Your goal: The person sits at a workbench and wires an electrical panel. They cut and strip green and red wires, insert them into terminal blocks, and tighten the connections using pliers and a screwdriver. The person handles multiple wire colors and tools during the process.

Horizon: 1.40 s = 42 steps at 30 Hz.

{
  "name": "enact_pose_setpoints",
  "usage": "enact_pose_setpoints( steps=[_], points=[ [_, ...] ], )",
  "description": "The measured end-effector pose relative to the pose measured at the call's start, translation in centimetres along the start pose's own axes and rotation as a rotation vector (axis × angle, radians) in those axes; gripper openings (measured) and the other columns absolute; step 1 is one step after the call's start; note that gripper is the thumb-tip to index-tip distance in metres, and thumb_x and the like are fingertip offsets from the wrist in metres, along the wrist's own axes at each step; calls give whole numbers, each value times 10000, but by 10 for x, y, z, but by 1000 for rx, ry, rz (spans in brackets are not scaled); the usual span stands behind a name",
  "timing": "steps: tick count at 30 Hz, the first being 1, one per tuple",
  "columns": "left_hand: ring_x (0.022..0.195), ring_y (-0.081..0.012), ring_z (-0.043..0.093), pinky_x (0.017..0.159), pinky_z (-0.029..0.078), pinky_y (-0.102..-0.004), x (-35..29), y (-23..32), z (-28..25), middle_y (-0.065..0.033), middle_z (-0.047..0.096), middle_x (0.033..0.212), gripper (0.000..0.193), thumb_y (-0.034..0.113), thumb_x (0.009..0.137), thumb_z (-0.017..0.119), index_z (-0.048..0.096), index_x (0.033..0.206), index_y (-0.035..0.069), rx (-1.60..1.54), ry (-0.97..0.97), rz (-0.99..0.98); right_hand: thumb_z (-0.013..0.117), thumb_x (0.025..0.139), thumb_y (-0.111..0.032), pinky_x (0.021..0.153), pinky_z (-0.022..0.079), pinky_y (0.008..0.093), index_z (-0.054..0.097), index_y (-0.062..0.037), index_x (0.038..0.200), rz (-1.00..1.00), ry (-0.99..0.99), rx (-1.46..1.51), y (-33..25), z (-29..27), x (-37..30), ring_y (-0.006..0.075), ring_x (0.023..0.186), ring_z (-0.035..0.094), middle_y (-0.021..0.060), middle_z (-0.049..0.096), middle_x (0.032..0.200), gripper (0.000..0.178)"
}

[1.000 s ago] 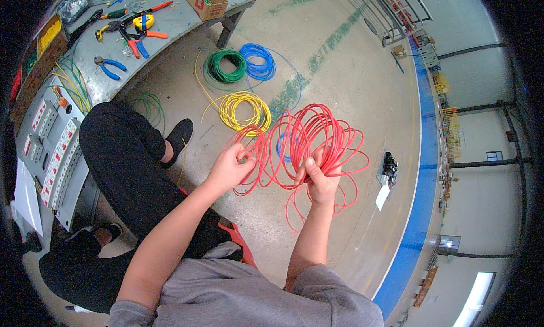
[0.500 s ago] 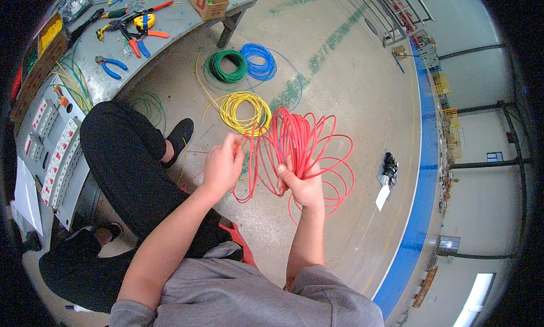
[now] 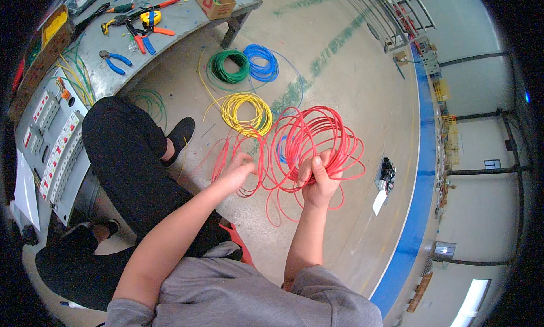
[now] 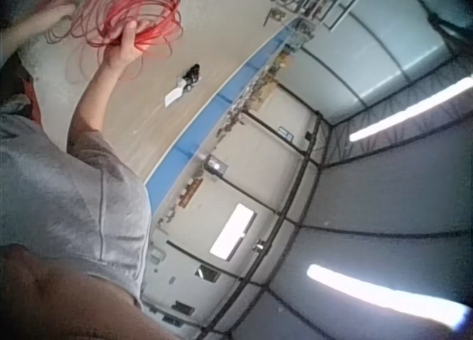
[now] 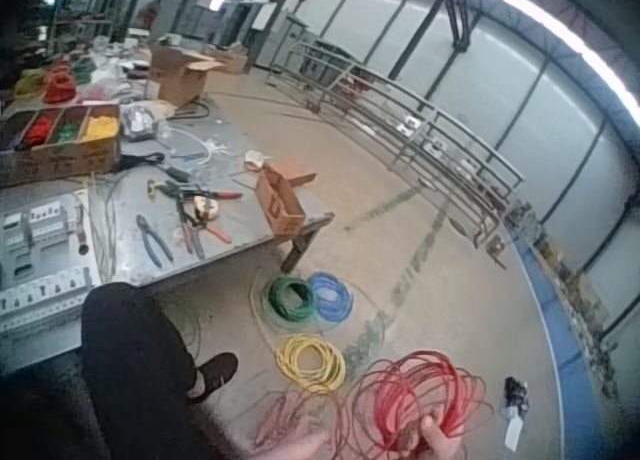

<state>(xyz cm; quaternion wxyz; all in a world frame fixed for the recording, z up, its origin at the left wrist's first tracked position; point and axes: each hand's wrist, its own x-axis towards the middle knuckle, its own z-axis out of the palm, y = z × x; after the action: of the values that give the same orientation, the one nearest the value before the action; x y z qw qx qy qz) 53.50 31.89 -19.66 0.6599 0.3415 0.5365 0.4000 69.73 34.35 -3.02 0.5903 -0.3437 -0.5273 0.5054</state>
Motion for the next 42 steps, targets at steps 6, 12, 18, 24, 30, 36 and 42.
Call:
enact_pose_setpoints(
  steps=[6, 12, 18, 24, 30, 36, 42],
  points=[
    [695, -106, 518, 645, 402, -293, -17, 19, -3, -12, 621, 737, 262, 253, 1015, 506, 662, 931, 61, -225, -462, 78, 623, 1035, -84, 373, 411, 284, 484, -103, 1010, 10, 54, 22, -3, -8, 3, 157, 429, 481, 65, 522, 597, 142],
    [594, -78, 470, 548, 359, -300, -15, 21, -8, 44, 541, 677, 280, 266, 1072, 537, 639, 896, 73, -280, -232, 173, 675, 1008, -73, 417, 508, 320, 450, -110, 942, 18, 70, -150, -13, -21, 11, 188, 492, 580, 75, 567, 649, 237],
    [636, -88, 446, 579, 367, -321, -11, 19, -1, 39, 538, 686, 377, 360, 1084, 633, 639, 880, 42, -38, -21, 346, 708, 995, -82, 437, 559, 360, 450, -100, 920, 114, -12, -211, -23, -29, 14, 217, 498, 622, 74, 576, 643, 269],
    [640, -245, 627, 608, 457, -427, -23, 35, -7, -130, 657, 716, 377, 367, 1064, 658, 662, 932, 14, 256, 194, 289, 725, 997, -89, 447, 550, 348, 437, -93, 877, 207, -71, -297, -27, -15, 11, 235, 550, 692, 78, 614, 661, 312],
    [647, -372, 688, 587, 494, -474, -20, 36, -13, -154, 702, 738, 290, 329, 1045, 674, 631, 1202, 89, 316, 446, 385, 735, 994, -127, 499, 603, 395, 440, -96, 923, 255, -198, -385, -25, -14, 7, 269, 556, 702, 125, 644, 678, 306],
    [564, -360, 674, 527, 502, -487, -22, 45, -18, -138, 681, 673, 554, 270, 1022, 667, 501, 1548, 217, 596, 376, 587, 723, 980, -98, 467, 585, 390, 436, -89, 936, 208, -120, -278, -23, -18, 4, 276, 507, 672, 149, 632, 628, 291],
    [528, -360, 669, 500, 508, -503, -19, 39, -16, -139, 657, 619, 627, 238, 1028, 626, 412, 1618, 240, 732, 283, 652, 712, 971, -75, 442, 572, 384, 440, -88, 929, 189, -149, -237, -27, -16, 5, 272, 471, 644, 153, 613, 596, 275]
  ],
)
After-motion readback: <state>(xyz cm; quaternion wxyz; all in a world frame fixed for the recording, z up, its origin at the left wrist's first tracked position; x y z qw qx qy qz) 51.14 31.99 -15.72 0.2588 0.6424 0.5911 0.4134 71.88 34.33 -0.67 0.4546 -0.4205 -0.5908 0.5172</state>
